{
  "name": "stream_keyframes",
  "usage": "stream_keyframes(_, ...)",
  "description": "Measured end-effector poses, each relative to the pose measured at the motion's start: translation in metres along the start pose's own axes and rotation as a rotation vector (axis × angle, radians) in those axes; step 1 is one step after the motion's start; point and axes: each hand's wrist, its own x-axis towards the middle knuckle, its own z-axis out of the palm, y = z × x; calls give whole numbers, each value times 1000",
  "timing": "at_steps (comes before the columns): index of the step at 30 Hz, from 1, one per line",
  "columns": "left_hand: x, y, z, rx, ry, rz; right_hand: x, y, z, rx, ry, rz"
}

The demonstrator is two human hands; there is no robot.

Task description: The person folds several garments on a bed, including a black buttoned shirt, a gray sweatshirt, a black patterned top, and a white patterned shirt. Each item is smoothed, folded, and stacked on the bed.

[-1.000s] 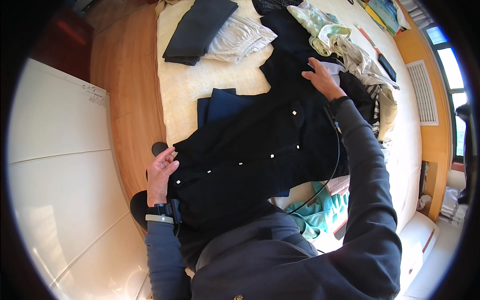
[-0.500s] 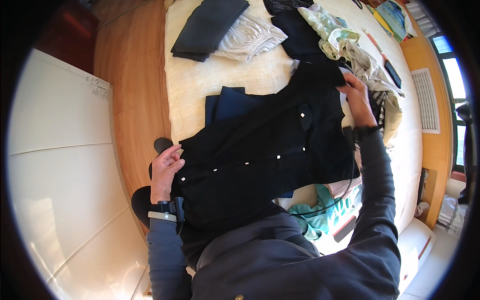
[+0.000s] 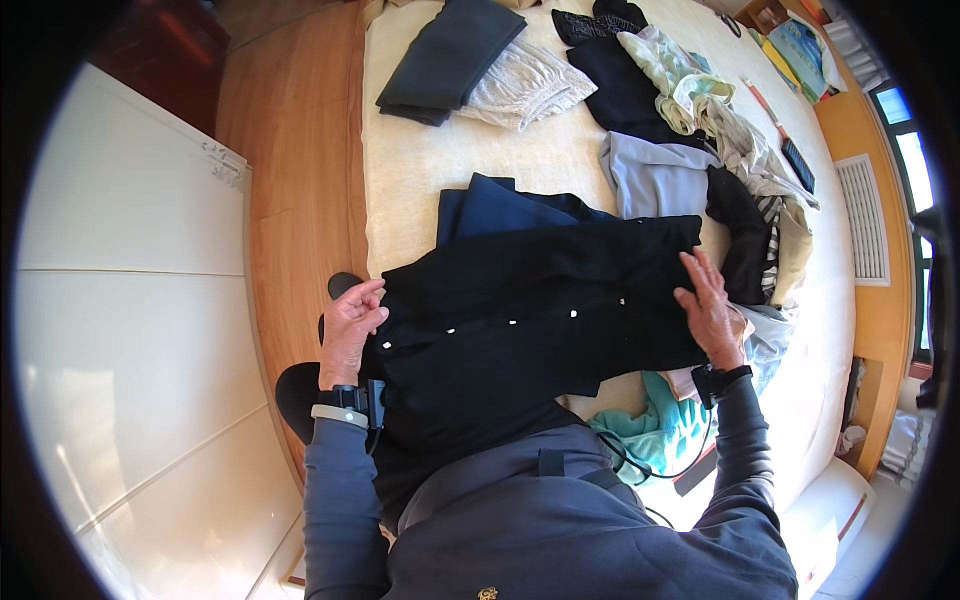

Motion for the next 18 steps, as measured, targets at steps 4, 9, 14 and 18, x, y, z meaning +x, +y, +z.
stream_keyframes(4,-2,-4,-3,-14,17,21,-6,-42,17,-74,-240,-109)
stream_keyframes(9,0,-7,-6,-64,6,70,-6,-42,28,-69,216,23)
stream_keyframes(14,-1,-9,-11,-152,51,70,7,-26,35,73,18,309)
stream_keyframes(18,-6,-14,-13,-226,79,97,-6,-36,31,129,141,12)
